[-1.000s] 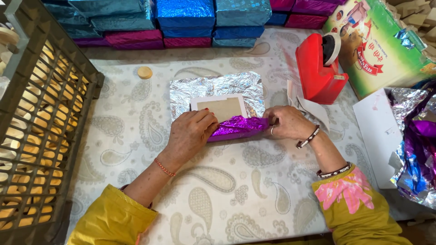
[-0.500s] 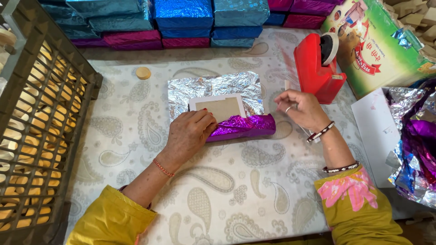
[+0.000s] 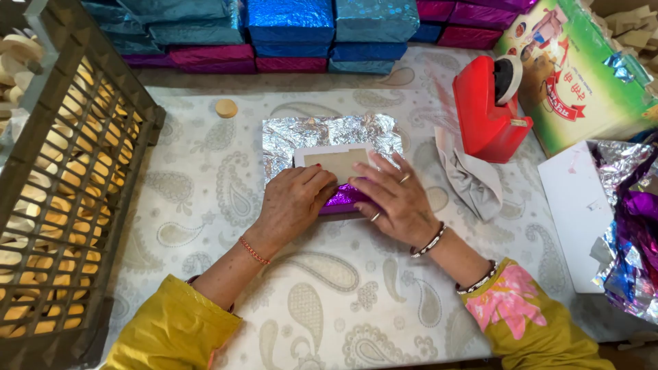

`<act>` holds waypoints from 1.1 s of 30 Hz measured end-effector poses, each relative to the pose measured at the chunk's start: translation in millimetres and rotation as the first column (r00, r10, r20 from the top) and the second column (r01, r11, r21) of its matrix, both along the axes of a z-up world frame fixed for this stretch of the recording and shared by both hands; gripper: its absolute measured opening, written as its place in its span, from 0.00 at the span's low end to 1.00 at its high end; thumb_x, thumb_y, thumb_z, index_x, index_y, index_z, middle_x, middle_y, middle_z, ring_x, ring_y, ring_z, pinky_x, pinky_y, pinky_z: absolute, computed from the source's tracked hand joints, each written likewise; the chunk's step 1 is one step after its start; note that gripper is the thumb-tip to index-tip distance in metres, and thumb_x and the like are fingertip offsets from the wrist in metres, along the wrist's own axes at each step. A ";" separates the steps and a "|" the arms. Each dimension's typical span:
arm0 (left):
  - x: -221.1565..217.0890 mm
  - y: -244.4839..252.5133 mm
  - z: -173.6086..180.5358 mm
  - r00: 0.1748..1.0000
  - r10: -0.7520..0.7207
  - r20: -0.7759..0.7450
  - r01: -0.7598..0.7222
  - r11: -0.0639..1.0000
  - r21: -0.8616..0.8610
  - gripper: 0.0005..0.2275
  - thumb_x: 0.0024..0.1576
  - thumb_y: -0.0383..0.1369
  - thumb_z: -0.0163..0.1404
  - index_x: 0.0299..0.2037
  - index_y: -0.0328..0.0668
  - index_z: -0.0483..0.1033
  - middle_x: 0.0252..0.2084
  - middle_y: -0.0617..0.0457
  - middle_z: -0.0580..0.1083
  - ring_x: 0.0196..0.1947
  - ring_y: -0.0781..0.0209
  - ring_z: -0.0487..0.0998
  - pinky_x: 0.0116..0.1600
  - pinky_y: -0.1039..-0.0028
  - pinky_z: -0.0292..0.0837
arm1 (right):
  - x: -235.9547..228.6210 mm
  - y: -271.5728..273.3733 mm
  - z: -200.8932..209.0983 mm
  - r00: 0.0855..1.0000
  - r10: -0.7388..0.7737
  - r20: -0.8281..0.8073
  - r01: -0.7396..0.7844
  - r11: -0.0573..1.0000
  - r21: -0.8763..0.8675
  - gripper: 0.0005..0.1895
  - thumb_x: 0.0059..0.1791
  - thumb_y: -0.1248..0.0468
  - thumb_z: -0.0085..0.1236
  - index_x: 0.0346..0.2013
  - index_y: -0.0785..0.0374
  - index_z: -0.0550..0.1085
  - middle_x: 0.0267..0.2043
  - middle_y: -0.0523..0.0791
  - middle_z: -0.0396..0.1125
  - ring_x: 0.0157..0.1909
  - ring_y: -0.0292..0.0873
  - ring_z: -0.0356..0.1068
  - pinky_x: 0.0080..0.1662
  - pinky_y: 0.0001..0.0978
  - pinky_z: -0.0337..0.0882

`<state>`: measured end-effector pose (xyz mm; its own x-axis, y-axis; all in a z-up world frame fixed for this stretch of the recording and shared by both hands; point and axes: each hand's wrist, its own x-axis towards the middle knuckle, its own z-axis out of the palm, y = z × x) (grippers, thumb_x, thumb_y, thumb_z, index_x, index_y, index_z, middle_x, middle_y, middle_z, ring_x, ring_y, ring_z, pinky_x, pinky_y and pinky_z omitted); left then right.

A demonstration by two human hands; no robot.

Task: The worker is wrapping small product boxes with purple foil paper.

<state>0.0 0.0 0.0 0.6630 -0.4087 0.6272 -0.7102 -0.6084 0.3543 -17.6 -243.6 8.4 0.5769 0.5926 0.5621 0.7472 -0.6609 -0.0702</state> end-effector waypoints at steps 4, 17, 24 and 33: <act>0.7 -0.5 -1.8 1.000 0.010 0.002 -0.009 0.999 -0.034 0.06 0.58 0.34 0.57 0.41 0.44 0.78 0.39 0.52 0.78 0.37 0.53 0.79 0.43 0.64 0.73 | 3.7 4.6 -13.1 0.993 -0.010 -0.119 0.004 0.999 -0.054 0.23 0.51 0.57 0.58 0.60 0.57 0.74 0.68 0.45 0.64 0.74 0.52 0.56 0.72 0.54 0.50; -0.7 -0.7 1.3 0.999 0.026 -0.044 -0.027 0.999 -0.023 0.06 0.58 0.33 0.56 0.41 0.44 0.78 0.39 0.52 0.79 0.37 0.52 0.80 0.43 0.63 0.74 | -5.2 8.2 -19.2 0.985 0.036 0.171 -0.020 0.995 -0.096 0.22 0.43 0.67 0.62 0.52 0.58 0.78 0.53 0.41 0.71 0.61 0.43 0.68 0.72 0.53 0.54; 10.1 -0.6 6.2 0.990 0.028 -0.137 -0.029 1.000 -0.004 0.03 0.58 0.31 0.55 0.40 0.45 0.79 0.37 0.54 0.79 0.37 0.55 0.81 0.43 0.65 0.75 | -4.8 10.2 -19.3 0.990 0.040 0.137 -0.035 0.999 -0.038 0.21 0.45 0.66 0.64 0.54 0.58 0.77 0.55 0.42 0.70 0.60 0.43 0.68 0.72 0.51 0.55; 119.4 -11.4 -12.6 0.986 0.154 -0.063 -0.150 0.986 0.070 0.13 0.55 0.34 0.56 0.49 0.40 0.78 0.51 0.46 0.78 0.56 0.45 0.75 0.54 0.56 0.71 | -3.7 6.6 -23.2 0.994 0.019 0.105 -0.010 0.996 -0.083 0.23 0.44 0.65 0.64 0.54 0.56 0.77 0.55 0.42 0.70 0.61 0.43 0.68 0.70 0.52 0.55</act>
